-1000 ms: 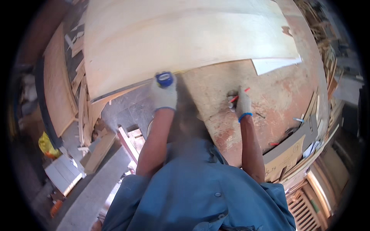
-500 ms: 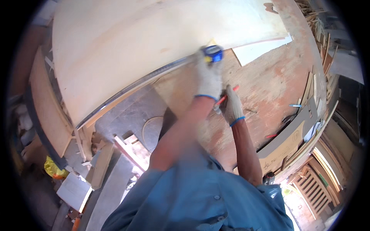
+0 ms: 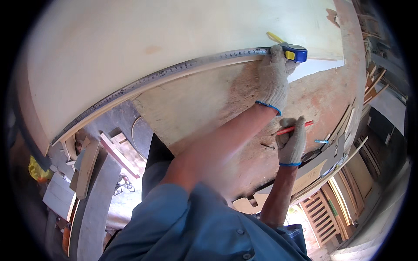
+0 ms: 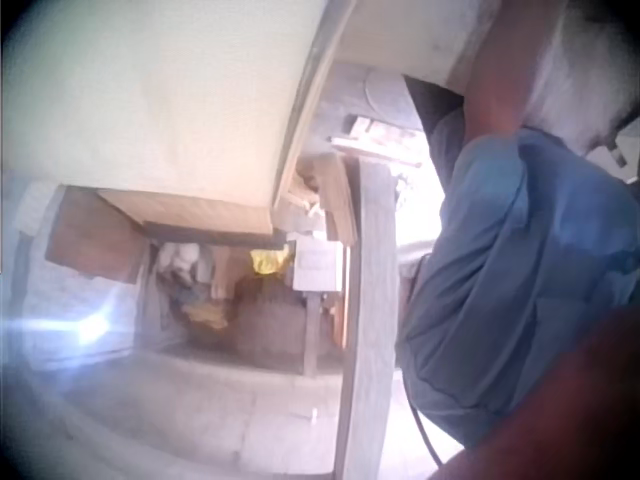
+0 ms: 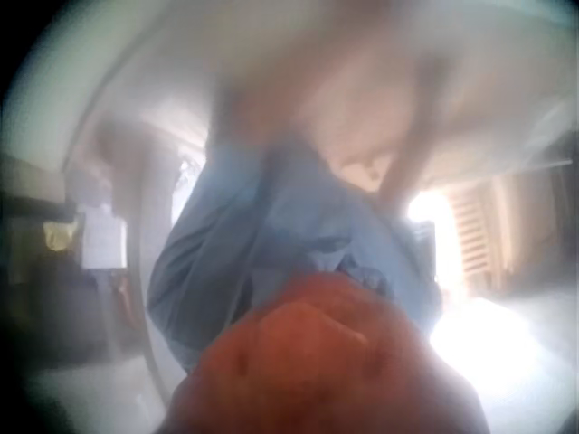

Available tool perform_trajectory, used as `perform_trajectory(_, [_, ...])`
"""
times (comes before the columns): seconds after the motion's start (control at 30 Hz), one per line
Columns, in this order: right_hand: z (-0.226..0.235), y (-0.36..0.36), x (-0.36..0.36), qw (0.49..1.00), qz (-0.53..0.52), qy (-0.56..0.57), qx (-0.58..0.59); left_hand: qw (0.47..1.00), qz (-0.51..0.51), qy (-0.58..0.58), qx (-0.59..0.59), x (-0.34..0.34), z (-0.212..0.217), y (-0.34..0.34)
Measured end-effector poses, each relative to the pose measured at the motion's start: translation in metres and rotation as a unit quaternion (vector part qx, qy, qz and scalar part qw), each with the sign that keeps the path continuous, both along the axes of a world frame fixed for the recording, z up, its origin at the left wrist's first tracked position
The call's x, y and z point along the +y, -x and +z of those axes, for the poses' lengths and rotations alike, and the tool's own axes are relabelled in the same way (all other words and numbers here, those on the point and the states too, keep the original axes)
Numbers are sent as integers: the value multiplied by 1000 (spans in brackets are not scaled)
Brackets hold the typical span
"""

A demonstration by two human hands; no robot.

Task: The person positions a large sheet of plywood on a workbench, then uses a tape measure and pencil to mark measurements on the surface. They also use a wooden straightedge to draw straight lines across the plywood. The person handles the plywood and tools with gloved hands.

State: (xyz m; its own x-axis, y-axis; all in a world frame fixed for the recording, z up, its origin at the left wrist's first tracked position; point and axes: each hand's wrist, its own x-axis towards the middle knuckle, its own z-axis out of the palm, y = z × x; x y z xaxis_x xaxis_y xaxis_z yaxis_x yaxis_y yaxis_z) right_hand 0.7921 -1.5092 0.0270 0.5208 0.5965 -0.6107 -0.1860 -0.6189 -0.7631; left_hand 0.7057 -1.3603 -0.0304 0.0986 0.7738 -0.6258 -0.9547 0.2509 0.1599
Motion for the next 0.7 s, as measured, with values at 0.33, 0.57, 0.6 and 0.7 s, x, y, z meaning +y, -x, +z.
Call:
perform_trajectory(0.33, [33, 12, 41, 981, 146, -55, -117, 998, -4, -63, 26, -6, -12, -2])
perform_trajectory(0.57, [62, 26, 71, 978, 120, -159, -65, 993, -5, -116, -12, -12, -9, 0])
perform_trajectory(0.6, [66, 28, 77, 976, 132, -166, -56, 994, -20, -99, -30, -12, -8, -2])
perform_trajectory(0.7, [62, 32, 96, 958, 184, -201, -85, 993, -64, -48, -82, -9, -9, -22])
